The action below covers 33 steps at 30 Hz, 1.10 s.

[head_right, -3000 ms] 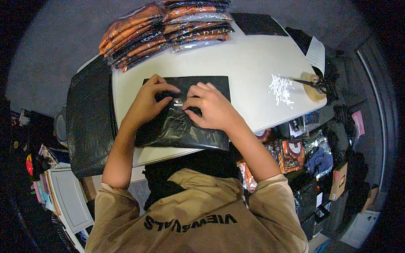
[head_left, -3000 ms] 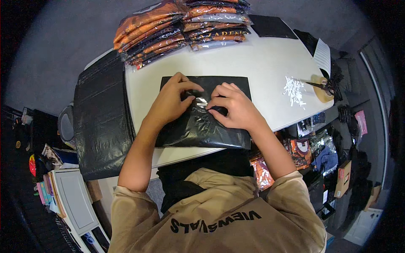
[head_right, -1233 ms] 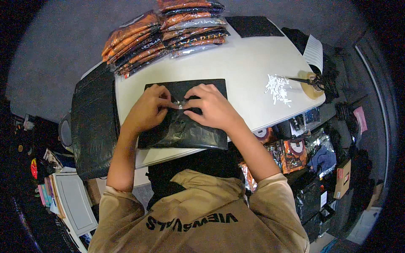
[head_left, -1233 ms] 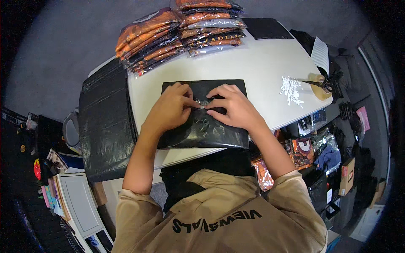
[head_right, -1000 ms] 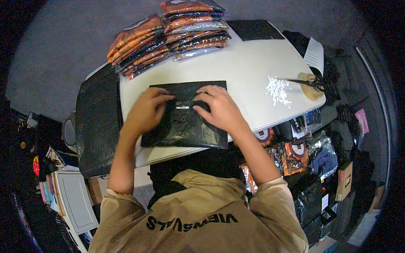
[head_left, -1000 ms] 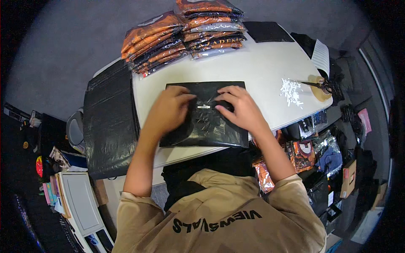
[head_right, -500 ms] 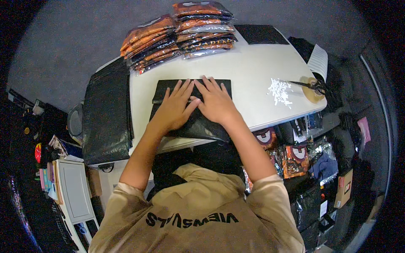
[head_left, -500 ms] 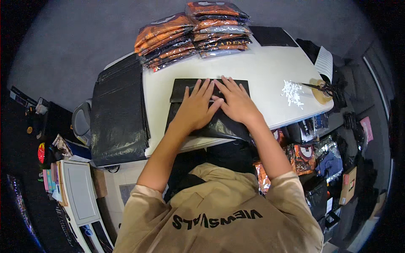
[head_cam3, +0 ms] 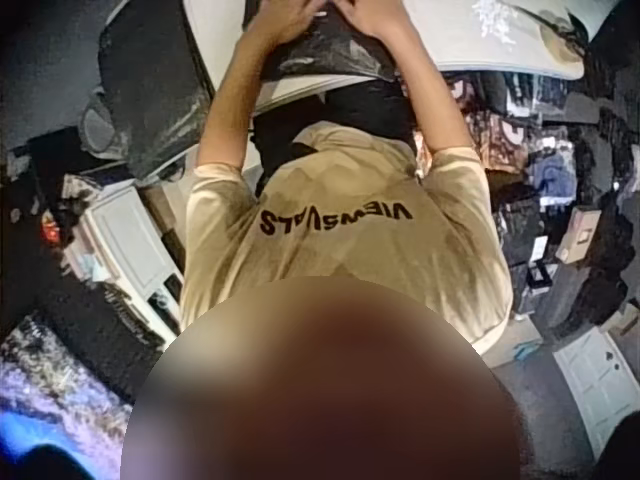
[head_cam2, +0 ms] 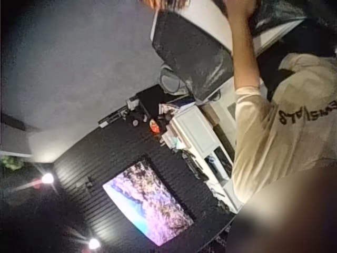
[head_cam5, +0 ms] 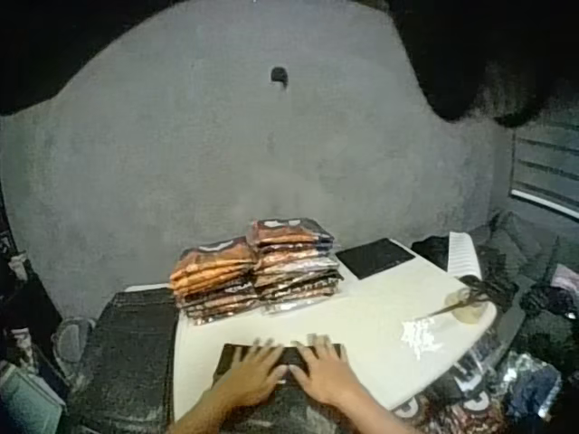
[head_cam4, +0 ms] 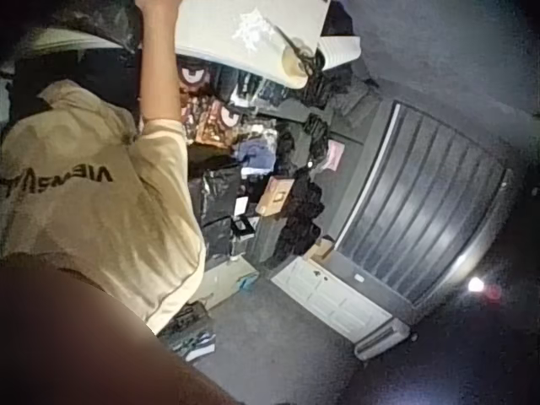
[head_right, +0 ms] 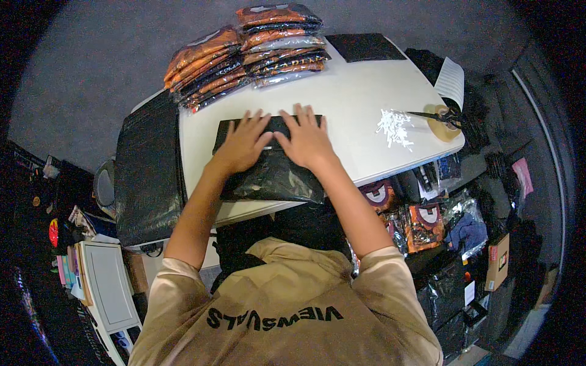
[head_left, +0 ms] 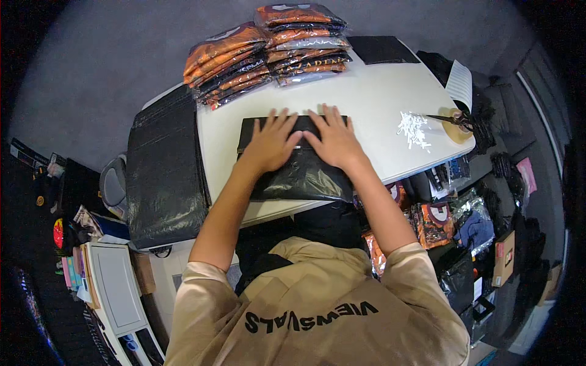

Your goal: The recorder is seen sealing and labeling black shipping bags at a table, likely in a fulfillment or small business setting.

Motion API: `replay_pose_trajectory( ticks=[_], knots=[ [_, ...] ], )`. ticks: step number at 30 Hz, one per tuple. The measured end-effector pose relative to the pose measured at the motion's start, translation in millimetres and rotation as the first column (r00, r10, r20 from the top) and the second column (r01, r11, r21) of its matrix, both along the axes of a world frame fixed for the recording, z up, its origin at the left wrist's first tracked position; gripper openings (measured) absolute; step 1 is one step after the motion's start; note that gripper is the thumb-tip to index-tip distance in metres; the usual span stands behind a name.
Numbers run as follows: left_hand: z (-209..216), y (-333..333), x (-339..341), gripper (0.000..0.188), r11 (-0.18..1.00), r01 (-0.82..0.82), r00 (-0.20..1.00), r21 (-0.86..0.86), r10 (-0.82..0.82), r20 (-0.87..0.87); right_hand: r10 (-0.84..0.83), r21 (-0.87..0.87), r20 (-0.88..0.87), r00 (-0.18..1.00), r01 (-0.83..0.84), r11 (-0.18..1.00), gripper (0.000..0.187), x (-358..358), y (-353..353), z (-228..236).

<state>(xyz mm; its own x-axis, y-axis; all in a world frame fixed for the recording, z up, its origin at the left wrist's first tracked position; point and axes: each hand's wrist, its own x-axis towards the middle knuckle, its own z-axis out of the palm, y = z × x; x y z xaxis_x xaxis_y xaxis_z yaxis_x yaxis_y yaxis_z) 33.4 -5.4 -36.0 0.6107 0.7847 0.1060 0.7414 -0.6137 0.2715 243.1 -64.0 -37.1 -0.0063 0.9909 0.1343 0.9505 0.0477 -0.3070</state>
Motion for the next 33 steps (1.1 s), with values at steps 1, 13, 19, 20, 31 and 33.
replay_pose_trajectory(
  ticks=[1,13,19,20,31,33],
  knots=[
    [-1.3,1.8,2.3,0.067,1.0,0.005,1.0,0.002,-0.005,0.002,0.064,0.003,0.016,0.998,-0.064,0.998,0.07,-1.6,5.1,-7.3],
    [-5.8,20.8,-48.1,0.063,0.971,-0.219,0.969,0.094,0.228,-0.098,-0.107,0.051,0.03,0.994,0.106,0.993,0.07,7.2,-25.4,-6.2],
    [-11.7,-5.7,-40.4,0.062,1.0,-0.014,1.0,0.02,0.014,-0.002,0.086,0.084,0.032,0.996,-0.088,0.993,0.073,-19.3,-50.2,-4.3],
    [-12.2,-2.2,-53.4,0.062,0.996,-0.092,0.995,0.008,0.092,-0.027,0.072,0.072,0.01,0.997,-0.073,0.995,0.073,-12.8,-55.0,-4.8],
    [8.1,-75.6,-49.1,0.064,0.999,-0.053,0.998,-0.01,0.053,-0.015,0.319,0.12,-0.021,0.948,-0.314,0.942,0.075,-35.1,-95.7,5.0],
    [6.6,-75.7,-70.1,0.063,0.995,-0.097,0.995,-0.013,0.097,0.005,0.294,0.103,0.004,0.956,-0.293,0.951,0.075,-25.4,-106.3,5.3]
  ],
)
